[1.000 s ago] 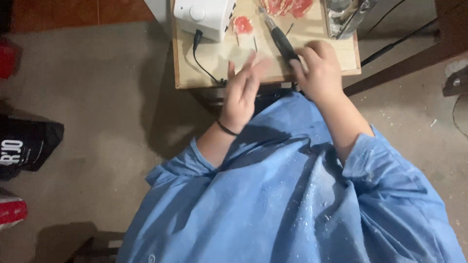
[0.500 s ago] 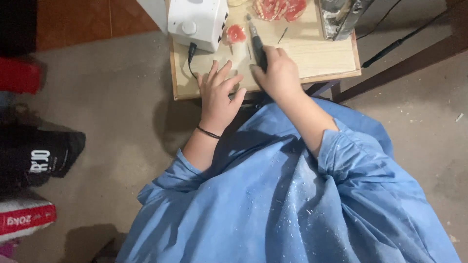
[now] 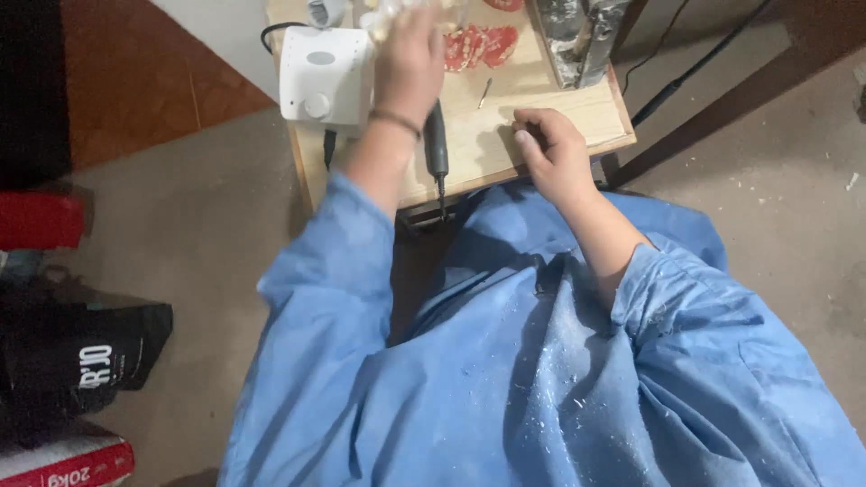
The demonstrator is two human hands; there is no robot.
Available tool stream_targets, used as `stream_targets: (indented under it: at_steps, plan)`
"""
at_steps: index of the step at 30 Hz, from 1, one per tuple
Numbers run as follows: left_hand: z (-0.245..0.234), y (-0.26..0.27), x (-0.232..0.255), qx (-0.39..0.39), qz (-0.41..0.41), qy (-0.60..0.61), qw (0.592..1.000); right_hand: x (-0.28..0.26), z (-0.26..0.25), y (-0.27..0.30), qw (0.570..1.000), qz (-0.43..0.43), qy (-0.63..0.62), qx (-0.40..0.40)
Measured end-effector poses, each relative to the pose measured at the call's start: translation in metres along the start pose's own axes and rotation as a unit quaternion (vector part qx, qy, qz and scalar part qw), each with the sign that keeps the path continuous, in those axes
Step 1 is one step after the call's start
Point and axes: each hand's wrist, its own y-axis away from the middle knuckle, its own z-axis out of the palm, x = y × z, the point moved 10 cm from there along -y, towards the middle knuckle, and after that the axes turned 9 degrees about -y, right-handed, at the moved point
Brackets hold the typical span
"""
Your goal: Polishing a denture with a rotary tool, detailing a dental cast with a pick, and adjusting the denture with pliers.
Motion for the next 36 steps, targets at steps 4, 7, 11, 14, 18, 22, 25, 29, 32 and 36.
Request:
stream_targets:
  at_steps: [4,7,11,14,18,22,25,29,32,36]
  plan:
    - [0.064,-0.057,-0.058,-0.037,-0.083,-0.112,0.990,0.002,-0.003,0.000,0.999,0.010,-0.048,-0.011]
    - [0.075,-0.070,-0.069,-0.089,-0.145,-0.087,0.982,0.003,-0.002,-0.001,0.999,0.019,-0.045,-0.023]
    - [0.064,-0.073,-0.059,-0.091,-0.189,-0.015,0.978,0.005,-0.003,-0.002,0.996,0.048,-0.058,-0.041]
    - [0.032,-0.074,-0.040,-0.077,-0.207,0.063,0.973,0.011,-0.006,-0.003,0.992,0.074,-0.091,-0.039]
    - [0.011,-0.049,-0.023,-0.063,-0.226,0.139,0.962,0.026,-0.004,-0.002,0.967,0.140,-0.211,-0.036]
    - [-0.003,-0.006,0.065,-0.129,-0.029,0.182,0.974,0.032,-0.021,0.000,0.910,0.190,-0.368,0.038]
    - [0.020,0.027,0.089,-0.187,0.028,0.139,0.972,0.014,-0.055,-0.004,0.963,0.103,-0.232,0.096]
    - [0.027,0.055,0.110,-0.098,0.173,0.097,0.975,-0.014,-0.040,-0.015,0.994,0.037,-0.104,-0.002]
    - [0.028,0.059,0.103,-0.144,0.108,0.177,0.968,-0.018,-0.033,-0.016,0.996,0.051,-0.075,-0.001]
    - [0.019,0.062,0.088,-0.169,0.022,0.262,0.950,-0.008,-0.019,-0.008,0.997,-0.040,0.062,-0.037]
